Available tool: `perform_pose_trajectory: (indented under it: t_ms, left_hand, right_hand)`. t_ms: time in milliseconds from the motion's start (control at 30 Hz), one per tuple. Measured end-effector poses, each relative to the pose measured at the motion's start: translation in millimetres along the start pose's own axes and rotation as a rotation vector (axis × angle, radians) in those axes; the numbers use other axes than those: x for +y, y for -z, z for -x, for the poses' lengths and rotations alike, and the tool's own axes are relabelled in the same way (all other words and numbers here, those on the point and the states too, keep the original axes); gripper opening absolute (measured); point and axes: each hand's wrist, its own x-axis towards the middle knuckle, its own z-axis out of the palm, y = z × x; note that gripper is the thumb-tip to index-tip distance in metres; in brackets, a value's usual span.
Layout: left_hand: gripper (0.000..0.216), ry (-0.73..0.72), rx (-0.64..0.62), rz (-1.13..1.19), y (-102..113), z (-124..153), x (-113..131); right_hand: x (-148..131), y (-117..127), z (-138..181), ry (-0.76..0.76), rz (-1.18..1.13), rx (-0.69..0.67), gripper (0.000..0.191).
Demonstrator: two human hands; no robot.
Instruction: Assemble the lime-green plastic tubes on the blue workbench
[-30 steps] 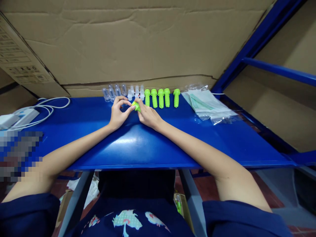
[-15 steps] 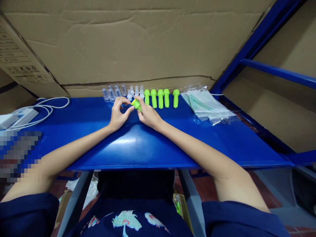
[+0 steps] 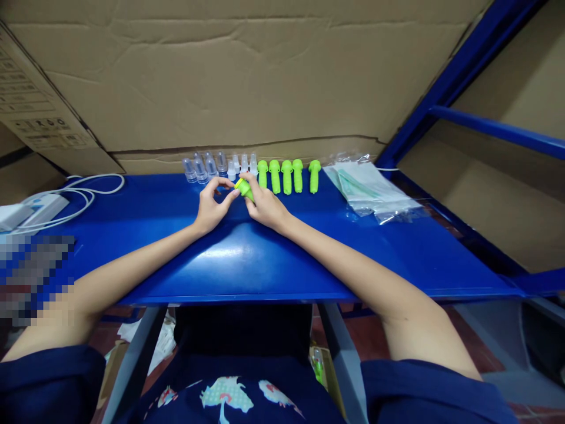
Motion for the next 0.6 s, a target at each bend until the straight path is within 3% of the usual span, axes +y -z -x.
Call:
perform_pose_trajectory:
  t_ms: [400, 600]
  left_hand:
    - [0.028, -0.053, -0.032, 0.003, 2.0, 1.0, 8.9]
    - [0.051, 0.074, -0.049, 0.298, -2.4, -1.6, 8.6]
  right_hand:
    - [-2.7, 0.0, 0.9, 0.009, -0.102, 0.018, 0.054]
    - [2.2, -5.2, 0.3, 0.156, -0.213, 0.096, 0.056]
